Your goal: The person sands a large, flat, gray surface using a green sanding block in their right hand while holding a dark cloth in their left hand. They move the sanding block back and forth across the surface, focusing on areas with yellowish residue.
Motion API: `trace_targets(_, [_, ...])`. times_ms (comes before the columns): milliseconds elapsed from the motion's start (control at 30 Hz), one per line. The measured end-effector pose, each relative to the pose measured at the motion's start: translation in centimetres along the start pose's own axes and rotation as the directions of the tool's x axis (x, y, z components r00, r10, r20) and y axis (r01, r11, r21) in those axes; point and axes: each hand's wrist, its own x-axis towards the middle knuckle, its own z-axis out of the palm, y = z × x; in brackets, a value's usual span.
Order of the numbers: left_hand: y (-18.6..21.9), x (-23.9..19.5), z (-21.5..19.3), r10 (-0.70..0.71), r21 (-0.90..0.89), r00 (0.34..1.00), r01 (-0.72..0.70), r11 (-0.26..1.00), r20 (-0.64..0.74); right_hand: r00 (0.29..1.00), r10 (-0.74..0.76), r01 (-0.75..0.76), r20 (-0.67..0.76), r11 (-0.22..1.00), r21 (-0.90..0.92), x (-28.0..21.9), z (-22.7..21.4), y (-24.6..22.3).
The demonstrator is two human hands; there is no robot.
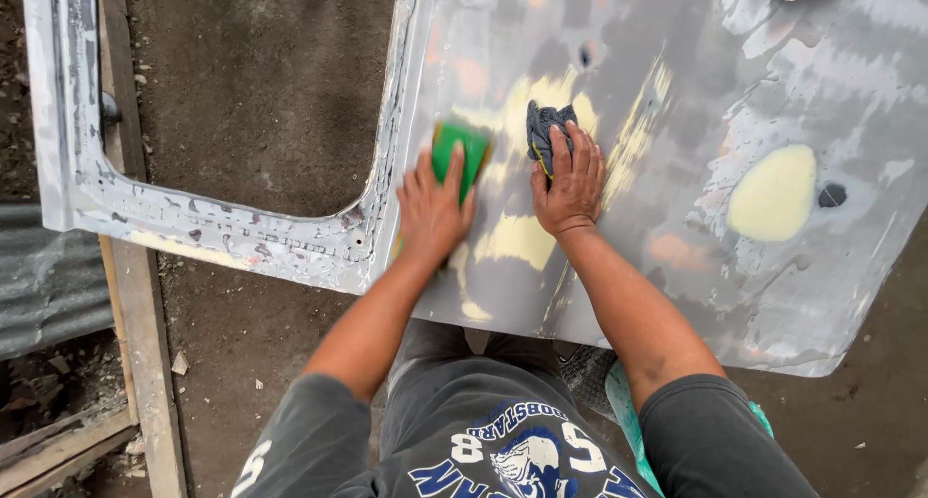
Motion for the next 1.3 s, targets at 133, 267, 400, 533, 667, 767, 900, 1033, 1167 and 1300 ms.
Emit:
trace_targets(133, [0.9, 11.5, 0.7, -0.018, 0.029, 0.994, 0.021, 0.999, -0.111, 1.000, 0.007, -0.007, 0.000, 1.000, -0.001, -0.2, -0.1, 0.0])
trace_targets(267, [1.5, 12.7, 0.2, -0.006, 0.018, 0.984, 0.009, 1.000, -0.176, 1.000, 0.011, -0.011, -0.003, 1.000, 0.012, -0.3, -0.2, -0.1])
trace_targets(400, [1.2, 4.6, 1.1, 0.070, 0.038, 0.982, -0.064, 0.997, -0.177, 1.000, 0.013, -0.013, -0.007, 1.000, 0.013, -0.6, 0.2, 0.4])
trace_targets(533, [2.0, -4.1, 1.1, 0.089, 0.054, 0.995, -0.087, 0.995, -0.037, 0.999, 0.033, -0.031, -0.033, 0.999, 0.040, -0.3, 0.1, 0.7])
trace_targets(667, [3.1, -1.2, 2.5, 0.109, 0.056, 0.991, -0.105, 0.993, -0.083, 0.996, 0.045, -0.038, -0.078, 0.995, 0.096, -1.5, -0.2, 0.4])
trace_targets(767, [5.3, 6.0, 2.9, 0.138, 0.057, 0.980, -0.131, 0.990, -0.143, 0.996, 0.065, -0.057, -0.060, 0.991, 0.119, -6.1, -1.2, -0.4])
trace_targets(900, [8.5, 15.3, 3.7, 0.139, 0.046, 0.973, -0.133, 0.990, -0.184, 1.000, 0.004, -0.004, 0.001, 0.985, 0.171, -11.1, -3.2, -1.4])
trace_targets(1033, [8.3, 12.9, 2.9, 0.109, 0.021, 0.984, -0.108, 0.994, -0.141, 1.000, -0.024, 0.025, -0.009, 0.995, 0.100, -6.1, -3.1, 1.0])
trace_targets(1167, [5.3, 3.5, 2.2, 0.119, 0.022, 0.978, -0.117, 0.993, -0.174, 0.999, 0.027, -0.025, -0.022, 0.998, 0.064, 4.6, -1.4, 5.1])
trace_targets(1300, [1.1, -5.4, 1.9, 0.059, 0.060, 0.995, -0.054, 0.997, -0.081, 0.997, 0.048, -0.044, -0.053, 0.997, 0.061, 13.6, 0.0, 7.5])
